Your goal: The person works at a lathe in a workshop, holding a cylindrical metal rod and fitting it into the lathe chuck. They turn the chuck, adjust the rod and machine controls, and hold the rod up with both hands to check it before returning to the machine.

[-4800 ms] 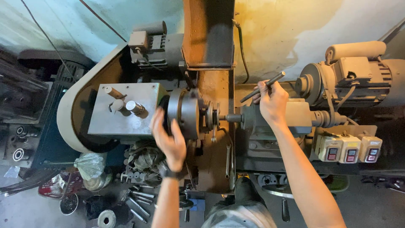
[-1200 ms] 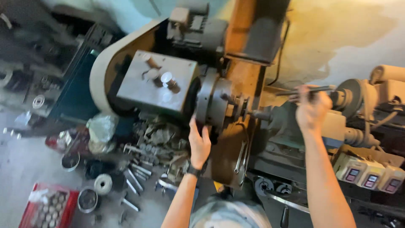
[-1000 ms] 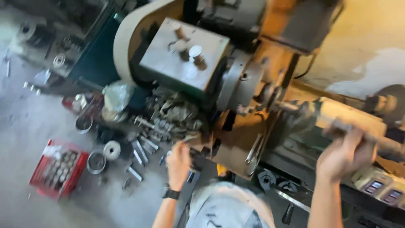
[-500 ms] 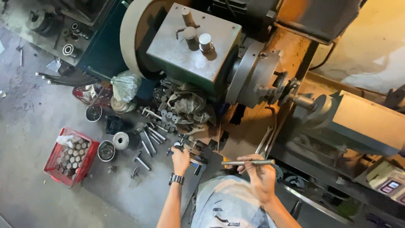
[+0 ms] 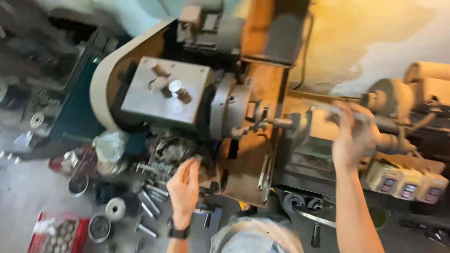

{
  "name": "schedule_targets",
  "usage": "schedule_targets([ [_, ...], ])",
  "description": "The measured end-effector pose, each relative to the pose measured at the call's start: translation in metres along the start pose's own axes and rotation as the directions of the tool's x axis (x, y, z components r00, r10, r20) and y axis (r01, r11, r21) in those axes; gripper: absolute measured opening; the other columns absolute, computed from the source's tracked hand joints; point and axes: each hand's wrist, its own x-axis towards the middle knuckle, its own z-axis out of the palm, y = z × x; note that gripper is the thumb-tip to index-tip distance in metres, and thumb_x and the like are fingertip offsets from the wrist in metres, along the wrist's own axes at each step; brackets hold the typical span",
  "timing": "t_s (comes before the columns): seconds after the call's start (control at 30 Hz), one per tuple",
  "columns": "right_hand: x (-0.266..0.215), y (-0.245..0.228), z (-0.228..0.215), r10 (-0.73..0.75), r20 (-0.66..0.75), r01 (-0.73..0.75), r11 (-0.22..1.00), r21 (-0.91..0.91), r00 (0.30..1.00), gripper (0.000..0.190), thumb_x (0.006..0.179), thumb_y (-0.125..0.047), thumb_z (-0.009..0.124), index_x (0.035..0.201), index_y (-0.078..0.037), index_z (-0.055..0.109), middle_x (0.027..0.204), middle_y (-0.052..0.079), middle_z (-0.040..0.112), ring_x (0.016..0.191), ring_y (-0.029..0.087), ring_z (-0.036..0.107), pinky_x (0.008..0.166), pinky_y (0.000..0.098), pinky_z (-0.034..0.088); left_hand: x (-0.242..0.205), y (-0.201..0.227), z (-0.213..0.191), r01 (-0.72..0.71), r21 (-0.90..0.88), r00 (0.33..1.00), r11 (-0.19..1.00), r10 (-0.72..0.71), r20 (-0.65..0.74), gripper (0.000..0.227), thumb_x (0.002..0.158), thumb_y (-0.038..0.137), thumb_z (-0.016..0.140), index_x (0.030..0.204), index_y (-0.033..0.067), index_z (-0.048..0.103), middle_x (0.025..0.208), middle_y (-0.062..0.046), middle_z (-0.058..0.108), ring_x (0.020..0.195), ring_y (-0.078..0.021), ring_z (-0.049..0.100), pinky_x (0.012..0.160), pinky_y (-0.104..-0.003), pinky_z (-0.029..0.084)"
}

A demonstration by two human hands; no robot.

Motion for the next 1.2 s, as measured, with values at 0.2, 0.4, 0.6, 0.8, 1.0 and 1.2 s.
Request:
schedule_targets([
  [0.2, 0.049, 0.061, 0.002, 0.112, 0.06, -0.093, 0.963, -0.254, 0.992, 0.012, 0.107, -0.007, 0.065, 0.109, 0.004, 0.068, 0.096, 0.009, 0.074, 0.081, 0.015, 0.073, 0.073, 0.0298, 0.061, 0.217, 0.039, 0.144, -0.434, 0.111, 0.894, 0.894, 0.413, 0.174, 0.049, 0.101, 0.031, 0.061, 0.13, -0.0082, 0.06, 0.127, -0.035, 0.063, 0.121, -0.0502, 0.059, 0.104, -0.05, 0.047],
  [0.4, 0.043, 0.05, 0.008, 0.149, 0.027, -0.137, 0.955, -0.263, 0.989, 0.012, 0.104, -0.007, 0.065, 0.106, 0.004, 0.067, 0.086, 0.009, 0.072, 0.074, 0.015, 0.073, 0.068, 0.0284, 0.061, 0.238, 0.043, 0.169, -0.181, 0.378, 0.951, 0.908, 0.063, 0.303, 0.052, 0.092, 0.044, 0.064, 0.115, -0.0032, 0.068, 0.107, -0.035, 0.066, 0.102, -0.0514, 0.063, 0.089, -0.055, 0.052],
  [0.6, 0.046, 0.059, 0.006, 0.159, 0.023, -0.15, 0.961, -0.233, 0.987, 0.012, 0.105, -0.008, 0.065, 0.105, 0.004, 0.065, 0.085, 0.008, 0.072, 0.075, 0.015, 0.074, 0.068, 0.0278, 0.061, 0.132, 0.075, 0.106, -0.348, -0.12, 0.933, 0.93, 0.356, 0.056, 0.043, 0.103, 0.02, 0.06, 0.139, -0.0009, 0.053, 0.123, -0.028, 0.068, 0.114, -0.0459, 0.066, 0.094, -0.048, 0.054],
  [0.8, 0.043, 0.058, 0.01, 0.143, 0.01, -0.136, 0.96, -0.244, 0.99, 0.013, 0.105, -0.009, 0.066, 0.105, 0.004, 0.066, 0.089, 0.008, 0.073, 0.075, 0.015, 0.073, 0.067, 0.0278, 0.061, 0.023, -0.063, 0.143, -0.307, -0.275, 0.952, 0.911, 0.293, -0.093, 0.06, 0.098, 0.003, 0.055, 0.154, -0.0048, 0.033, 0.146, -0.028, 0.052, 0.135, -0.0406, 0.054, 0.113, -0.046, 0.042],
  [1.0, 0.041, 0.055, 0.013, 0.179, -0.011, -0.176, 0.953, -0.244, 0.984, 0.015, 0.104, -0.011, 0.067, 0.105, 0.004, 0.066, 0.089, 0.008, 0.073, 0.073, 0.014, 0.073, 0.066, 0.0277, 0.06, 0.082, 0.047, 0.103, -0.615, 0.016, 0.744, 0.788, 0.588, -0.317, 0.045, 0.102, 0.004, 0.061, 0.143, -0.0056, 0.047, 0.143, -0.028, 0.056, 0.136, -0.0425, 0.053, 0.118, -0.048, 0.042],
  [1.2, 0.04, 0.048, 0.008, 0.179, -0.003, -0.174, 0.954, -0.243, 0.984, 0.015, 0.105, -0.012, 0.065, 0.105, 0.004, 0.066, 0.089, 0.008, 0.074, 0.074, 0.014, 0.073, 0.067, 0.0278, 0.061, 0.213, 0.066, 0.139, -0.277, 0.161, 0.932, 0.947, 0.224, 0.287, 0.052, 0.1, 0.028, 0.073, 0.133, -0.0073, 0.055, 0.117, -0.032, 0.066, 0.112, -0.0481, 0.062, 0.093, -0.049, 0.052],
])
